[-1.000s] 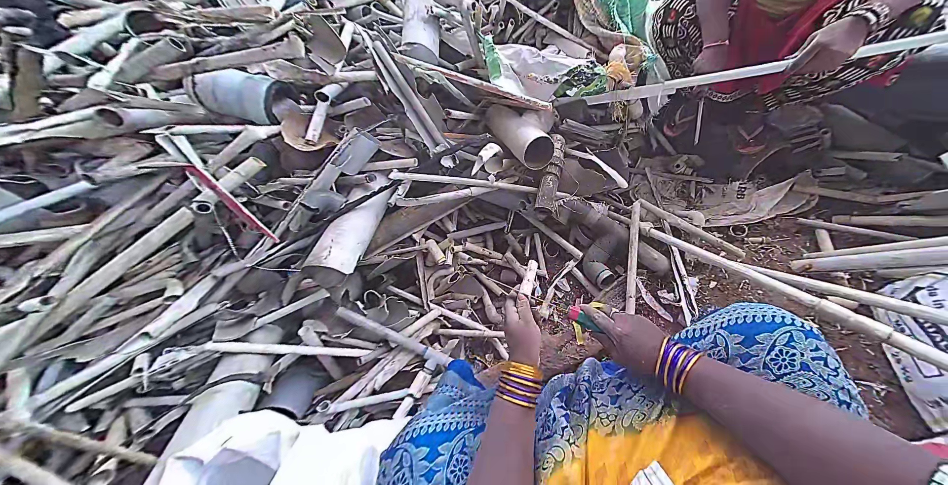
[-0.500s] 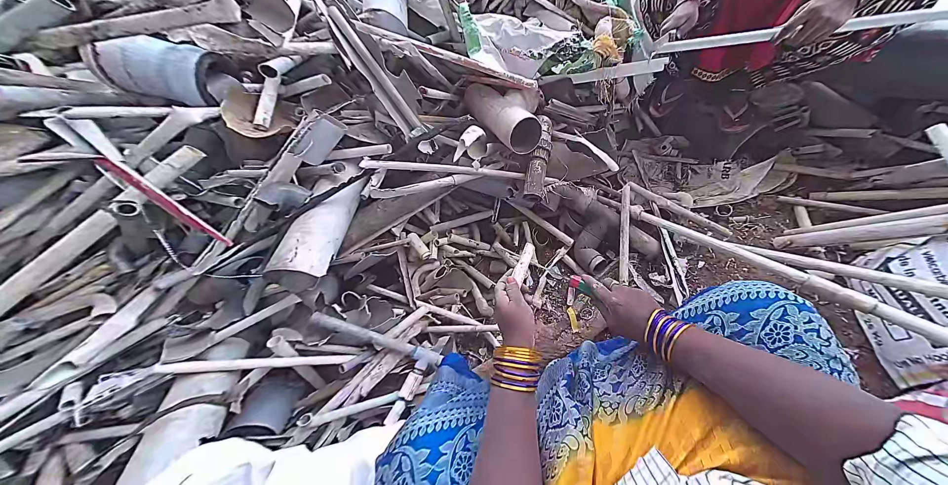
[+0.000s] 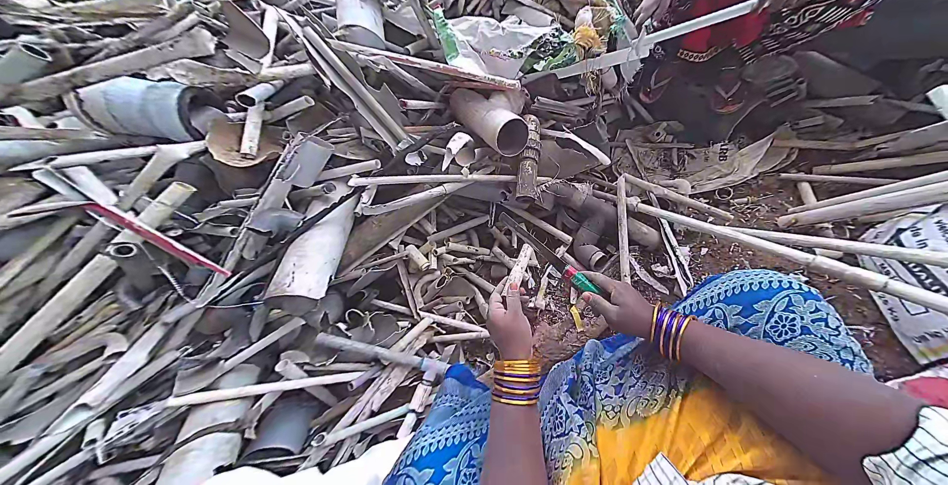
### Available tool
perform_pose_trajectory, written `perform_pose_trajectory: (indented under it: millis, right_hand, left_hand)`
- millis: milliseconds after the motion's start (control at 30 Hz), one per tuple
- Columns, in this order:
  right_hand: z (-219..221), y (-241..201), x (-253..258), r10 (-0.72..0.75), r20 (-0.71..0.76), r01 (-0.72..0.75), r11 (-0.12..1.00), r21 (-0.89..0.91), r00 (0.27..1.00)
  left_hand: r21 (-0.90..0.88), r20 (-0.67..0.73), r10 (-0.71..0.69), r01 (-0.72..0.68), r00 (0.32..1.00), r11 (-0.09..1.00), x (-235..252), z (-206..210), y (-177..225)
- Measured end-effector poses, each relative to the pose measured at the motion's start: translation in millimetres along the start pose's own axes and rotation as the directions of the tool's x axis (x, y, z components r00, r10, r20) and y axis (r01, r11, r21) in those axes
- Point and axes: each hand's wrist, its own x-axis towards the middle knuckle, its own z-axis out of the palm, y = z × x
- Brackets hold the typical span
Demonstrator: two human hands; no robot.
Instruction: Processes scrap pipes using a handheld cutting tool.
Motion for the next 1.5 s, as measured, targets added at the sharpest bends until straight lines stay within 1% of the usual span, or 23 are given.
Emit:
perform_pose_trajectory:
  millis: [100,167,267,400,500,567,633,700,733,867,900,1000,1067,1133,1200,1300,1367,1500]
  right_hand:
    - [-6,-1,-1,0.039,0.077,-0.047,0.993,0.108,0.996]
    - [-5,-2,-3,0.036,0.089,-0.05,0.985,0.162,0.995]
    - [-3,-1,-5,0.026,0.069,-0.038,0.984,0.174,0.997]
    - [0,-4,-9,-0.001,0.025,-0.003,0.988,0.151,1.0]
    - [0,-3,-8,0.032,0.043,-0.038,0.989,0.142,0.999]
    - [2,-2,-8,0.044,0.058,-0.052,0.988,0.146,0.997]
    - [4,-4,-11,0.033,0.123,-0.05,0.989,0.137,0.992]
    - [6,-5,-13,-0.007,0.223,-0.011,0.997,0.081,0.975]
    - [6,-5,-12,-0.029,0.237,0.014,0.998,0.062,0.971]
    - [4,-3,-6,-0.03,0.113,0.018,0.994,0.104,0.993]
    - [3,-3,-6,-0.027,0.116,0.015,0.995,0.099,0.993]
    - [6,-5,-10,-0.047,0.197,0.038,0.998,0.048,0.979]
    - [5,-5,-10,-0.041,0.187,0.032,0.998,0.055,0.981]
    - [1,-5,-6,0.0,0.103,-0.011,0.995,0.101,0.995]
    - [0,-4,-5,0.013,0.074,-0.021,0.994,0.11,0.997]
    - [2,-9,-12,-0.014,0.174,0.005,0.999,0.05,0.985]
    - [3,-10,-12,-0.033,0.186,0.026,0.999,0.038,0.982]
    - [-3,-5,-4,0.026,0.033,-0.03,0.992,0.122,0.999]
  left_hand:
    - [-0.095,-0.031,-0.034,0.031,0.999,0.995,0,0,2]
    - [-0.126,-0.045,-0.058,0.052,0.997,0.991,1,-2,4]
    - [-0.149,-0.045,-0.07,0.063,0.996,0.987,-1,0,5]
    - [-0.095,-0.028,-0.057,0.054,0.998,0.994,-2,3,1]
    - [-0.047,0.001,-0.037,0.037,0.999,0.998,-4,6,-2]
    - [-0.052,0.015,-0.025,0.026,1.0,0.998,-5,7,-3]
    - [-0.09,0.008,-0.04,0.041,0.999,0.995,-5,8,-3]
    - [-0.145,-0.005,-0.071,0.069,0.997,0.987,-4,9,-3]
    - [-0.18,-0.005,-0.088,0.086,0.996,0.98,-4,9,-4]
    - [-0.338,0.006,-0.174,0.166,0.985,0.927,-6,12,-1]
    - [-0.371,0.008,-0.201,0.19,0.98,0.909,-7,12,-1]
    - [-0.416,-0.01,-0.242,0.216,0.97,0.883,-4,12,0]
    - [-0.41,-0.011,-0.216,0.193,0.976,0.892,-3,12,-2]
    - [-0.384,0.01,-0.16,0.151,0.987,0.911,-3,12,-3]
    - [-0.349,0.025,-0.11,0.112,0.994,0.93,-5,12,-4]
    - [-0.287,0.026,-0.084,0.088,0.996,0.954,-3,12,-6]
    - [-0.246,0.016,-0.061,0.063,0.998,0.967,-1,12,-8]
    - [-0.162,0.038,0.008,-0.002,0.999,0.987,-6,10,-7]
